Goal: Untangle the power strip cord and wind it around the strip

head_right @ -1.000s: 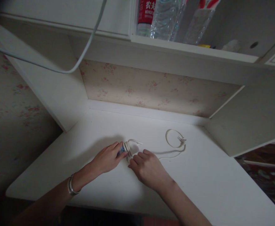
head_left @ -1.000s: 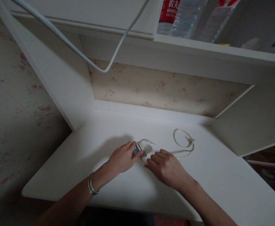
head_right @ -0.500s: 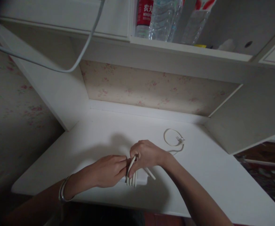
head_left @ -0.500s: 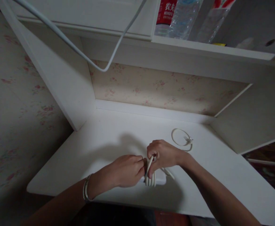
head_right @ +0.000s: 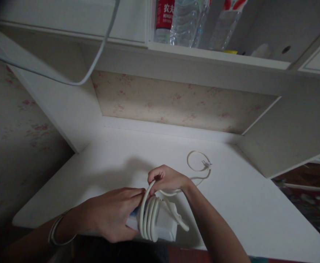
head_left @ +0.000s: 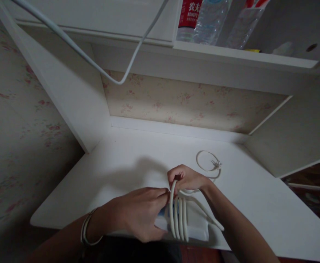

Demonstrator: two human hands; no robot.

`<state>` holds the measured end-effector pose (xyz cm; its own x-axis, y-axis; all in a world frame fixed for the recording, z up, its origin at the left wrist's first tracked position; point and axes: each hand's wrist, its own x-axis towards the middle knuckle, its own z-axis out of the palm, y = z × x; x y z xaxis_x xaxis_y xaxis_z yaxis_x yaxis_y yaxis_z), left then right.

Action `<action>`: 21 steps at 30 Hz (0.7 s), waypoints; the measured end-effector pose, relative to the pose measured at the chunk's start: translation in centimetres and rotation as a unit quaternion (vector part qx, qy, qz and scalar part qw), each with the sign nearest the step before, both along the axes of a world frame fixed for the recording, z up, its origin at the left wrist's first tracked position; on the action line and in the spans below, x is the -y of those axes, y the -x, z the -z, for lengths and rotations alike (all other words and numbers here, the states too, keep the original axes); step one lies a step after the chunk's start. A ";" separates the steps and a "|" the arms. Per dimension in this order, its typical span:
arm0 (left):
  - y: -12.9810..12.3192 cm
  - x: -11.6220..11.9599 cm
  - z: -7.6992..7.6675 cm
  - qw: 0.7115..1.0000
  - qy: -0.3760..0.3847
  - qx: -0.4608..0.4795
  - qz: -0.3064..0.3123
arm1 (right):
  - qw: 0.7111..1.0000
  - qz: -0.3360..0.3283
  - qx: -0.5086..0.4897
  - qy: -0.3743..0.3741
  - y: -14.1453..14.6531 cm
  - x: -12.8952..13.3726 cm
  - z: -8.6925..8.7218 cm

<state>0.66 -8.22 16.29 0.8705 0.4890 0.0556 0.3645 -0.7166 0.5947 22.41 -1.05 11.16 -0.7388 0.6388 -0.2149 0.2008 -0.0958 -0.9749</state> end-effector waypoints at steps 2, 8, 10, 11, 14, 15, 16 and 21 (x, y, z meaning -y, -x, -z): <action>0.0 -0.1 0.0 1.000 0.019 0.020 -0.004 | 1.000 0.007 -0.008 -0.009 0.1 0.3 0.5; 1.2 -1.3 -0.9 0.989 -0.036 -0.039 -0.137 | 0.994 0.039 0.070 -0.078 -1.5 2.8 2.4; 1.6 -1.9 -1.0 0.983 -0.057 -0.049 -0.165 | 0.980 0.060 0.115 -0.149 -2.2 3.5 3.6; 1.6 -2.1 -0.9 0.982 -0.064 -0.048 -0.174 | 0.970 0.076 0.134 -0.189 -2.3 3.8 4.4; 1.2 -2.7 -0.6 0.978 -0.073 -0.039 -0.194 | 0.937 0.121 0.148 -0.293 -2.0 3.8 6.5; 0.9 -2.8 -0.4 0.976 -0.075 -0.034 -0.201 | 0.926 0.132 0.143 -0.324 -1.6 3.7 7.0; 0.7 -2.8 -0.2 0.975 -0.079 -0.029 -0.208 | 0.916 0.140 0.141 -0.349 -1.2 3.7 7.4; 0.0 -3.3 1.1 0.957 -0.126 -0.044 -0.260 | 0.898 0.188 0.222 -0.329 1.2 4.6 8.0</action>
